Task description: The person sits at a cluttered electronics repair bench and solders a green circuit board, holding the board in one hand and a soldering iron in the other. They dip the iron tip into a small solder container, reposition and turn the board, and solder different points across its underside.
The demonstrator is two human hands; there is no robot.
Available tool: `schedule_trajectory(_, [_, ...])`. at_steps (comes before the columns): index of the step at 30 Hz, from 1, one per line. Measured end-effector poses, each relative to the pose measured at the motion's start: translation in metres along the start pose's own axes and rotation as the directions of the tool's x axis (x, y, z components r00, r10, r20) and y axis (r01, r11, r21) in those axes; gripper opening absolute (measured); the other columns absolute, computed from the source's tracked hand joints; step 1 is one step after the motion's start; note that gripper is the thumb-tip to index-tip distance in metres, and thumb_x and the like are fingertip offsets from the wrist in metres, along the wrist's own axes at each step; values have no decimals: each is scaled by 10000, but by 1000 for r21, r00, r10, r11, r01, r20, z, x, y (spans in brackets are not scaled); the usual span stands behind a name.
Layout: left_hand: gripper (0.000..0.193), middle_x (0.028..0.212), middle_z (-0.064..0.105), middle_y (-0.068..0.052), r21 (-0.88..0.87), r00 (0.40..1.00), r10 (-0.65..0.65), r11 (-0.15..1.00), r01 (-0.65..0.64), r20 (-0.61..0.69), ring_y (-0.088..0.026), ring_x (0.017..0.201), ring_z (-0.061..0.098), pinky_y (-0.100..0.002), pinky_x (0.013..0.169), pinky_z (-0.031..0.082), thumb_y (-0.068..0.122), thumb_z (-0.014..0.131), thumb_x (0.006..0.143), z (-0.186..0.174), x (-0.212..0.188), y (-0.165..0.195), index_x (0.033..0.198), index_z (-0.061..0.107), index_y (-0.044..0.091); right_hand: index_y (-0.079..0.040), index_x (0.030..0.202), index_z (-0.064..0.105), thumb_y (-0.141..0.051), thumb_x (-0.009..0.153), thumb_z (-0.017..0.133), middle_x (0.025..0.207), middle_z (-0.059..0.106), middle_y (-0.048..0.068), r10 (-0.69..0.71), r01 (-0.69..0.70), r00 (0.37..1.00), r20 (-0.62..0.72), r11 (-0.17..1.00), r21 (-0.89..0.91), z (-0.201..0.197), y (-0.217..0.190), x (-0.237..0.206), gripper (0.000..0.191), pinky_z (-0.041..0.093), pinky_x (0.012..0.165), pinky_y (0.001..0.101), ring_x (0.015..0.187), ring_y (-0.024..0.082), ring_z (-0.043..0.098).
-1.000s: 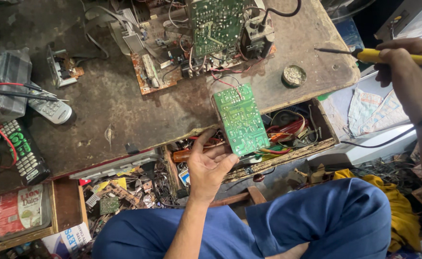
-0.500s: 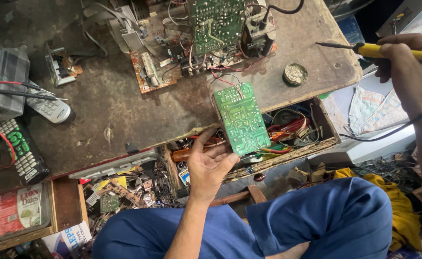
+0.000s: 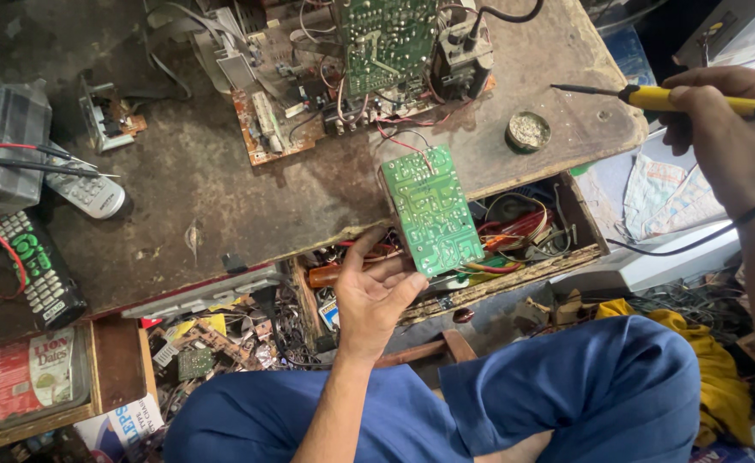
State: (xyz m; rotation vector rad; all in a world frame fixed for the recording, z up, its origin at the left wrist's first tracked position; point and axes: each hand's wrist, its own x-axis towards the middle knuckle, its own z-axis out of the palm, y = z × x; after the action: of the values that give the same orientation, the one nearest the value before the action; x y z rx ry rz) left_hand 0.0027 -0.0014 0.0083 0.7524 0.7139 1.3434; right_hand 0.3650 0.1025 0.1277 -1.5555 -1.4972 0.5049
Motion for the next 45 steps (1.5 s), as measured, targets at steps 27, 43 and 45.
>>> schedule_trajectory(27, [775,1169,696,-283,-24,1000,11,1000,-11,-2,-277,1045,726,-367,899,618,-64,725,889,3,2,-6,1530,289,-96,211,1190,606,-86,1026,555,883,637,338,334,-306,935,120,586,750,31,36,-262,343,484,640,354,640,313,603])
schedule_trajectory(43, [796,1165,695,-301,-1,1000,10,1000,-10,-3,-287,1056,727,-371,913,622,-38,739,893,4,2,-2,1529,266,-119,197,1195,599,-86,1018,538,892,650,331,403,-372,905,135,599,709,40,25,-253,340,480,617,335,646,303,607])
schedule_trajectory(45, [796,1160,697,-301,1,1000,9,1000,-9,-3,-287,1052,729,-369,908,624,-38,743,893,4,2,-2,1526,268,-120,186,1198,595,-92,1009,525,901,648,324,444,-416,884,147,601,682,40,26,-251,344,467,597,323,672,303,605])
